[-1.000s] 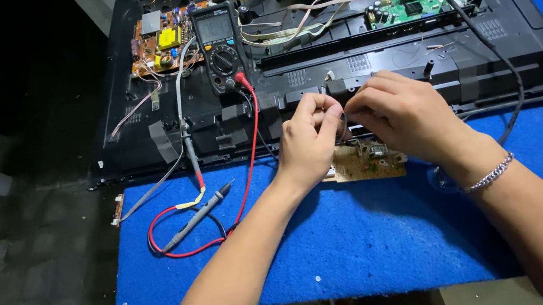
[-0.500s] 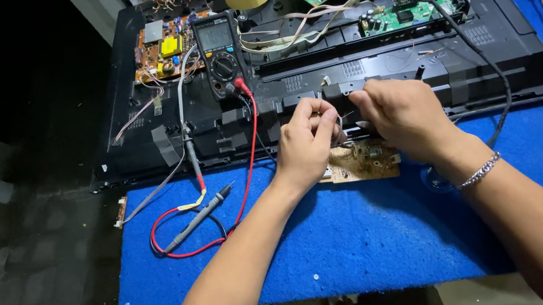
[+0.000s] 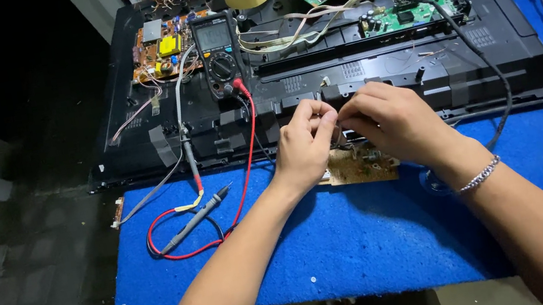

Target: Soldering wires to a circuit board as part of an electronics repair task

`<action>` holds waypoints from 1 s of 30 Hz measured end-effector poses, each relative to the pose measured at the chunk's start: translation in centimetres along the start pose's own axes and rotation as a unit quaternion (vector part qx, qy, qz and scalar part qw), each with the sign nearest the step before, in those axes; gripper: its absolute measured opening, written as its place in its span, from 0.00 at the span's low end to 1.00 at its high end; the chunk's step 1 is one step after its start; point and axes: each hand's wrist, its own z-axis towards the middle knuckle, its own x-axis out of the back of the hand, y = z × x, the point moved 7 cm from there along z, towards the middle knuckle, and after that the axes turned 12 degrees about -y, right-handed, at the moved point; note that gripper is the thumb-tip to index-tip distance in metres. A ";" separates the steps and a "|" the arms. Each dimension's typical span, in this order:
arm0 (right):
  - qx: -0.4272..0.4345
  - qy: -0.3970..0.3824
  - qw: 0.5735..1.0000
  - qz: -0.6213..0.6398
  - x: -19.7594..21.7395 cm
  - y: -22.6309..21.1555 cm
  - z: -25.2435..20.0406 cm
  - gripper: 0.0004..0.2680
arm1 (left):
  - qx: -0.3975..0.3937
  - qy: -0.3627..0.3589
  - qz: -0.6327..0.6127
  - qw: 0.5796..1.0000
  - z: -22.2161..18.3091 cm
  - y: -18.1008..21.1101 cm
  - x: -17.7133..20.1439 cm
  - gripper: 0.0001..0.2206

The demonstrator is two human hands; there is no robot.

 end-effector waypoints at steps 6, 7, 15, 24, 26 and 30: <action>-0.024 0.010 0.997 -0.076 -0.4 -0.1 0.0 0.04 | 0.009 0.002 0.005 1.000 0.0 -0.3 -0.1 0.06; -0.024 0.010 0.997 -0.076 -0.5 0.0 0.0 0.04 | 0.008 0.002 0.006 1.000 0.0 -0.3 0.0 0.06; -0.072 0.017 0.994 -0.084 -0.8 1.6 -0.5 0.07 | 0.013 -0.004 -0.001 1.000 0.0 -0.2 0.0 0.06; -0.075 0.017 0.997 0.032 2.3 -0.3 0.4 0.03 | -0.004 0.003 -0.003 1.000 0.1 -0.2 0.0 0.06; -0.049 -0.003 0.999 0.013 1.6 -1.2 0.5 0.02 | 0.005 0.008 0.005 1.000 -0.2 -0.2 0.1 0.06; -0.031 -0.002 0.999 -0.018 0.0 0.1 0.0 0.04 | 0.024 0.010 0.014 1.000 0.0 0.0 0.1 0.06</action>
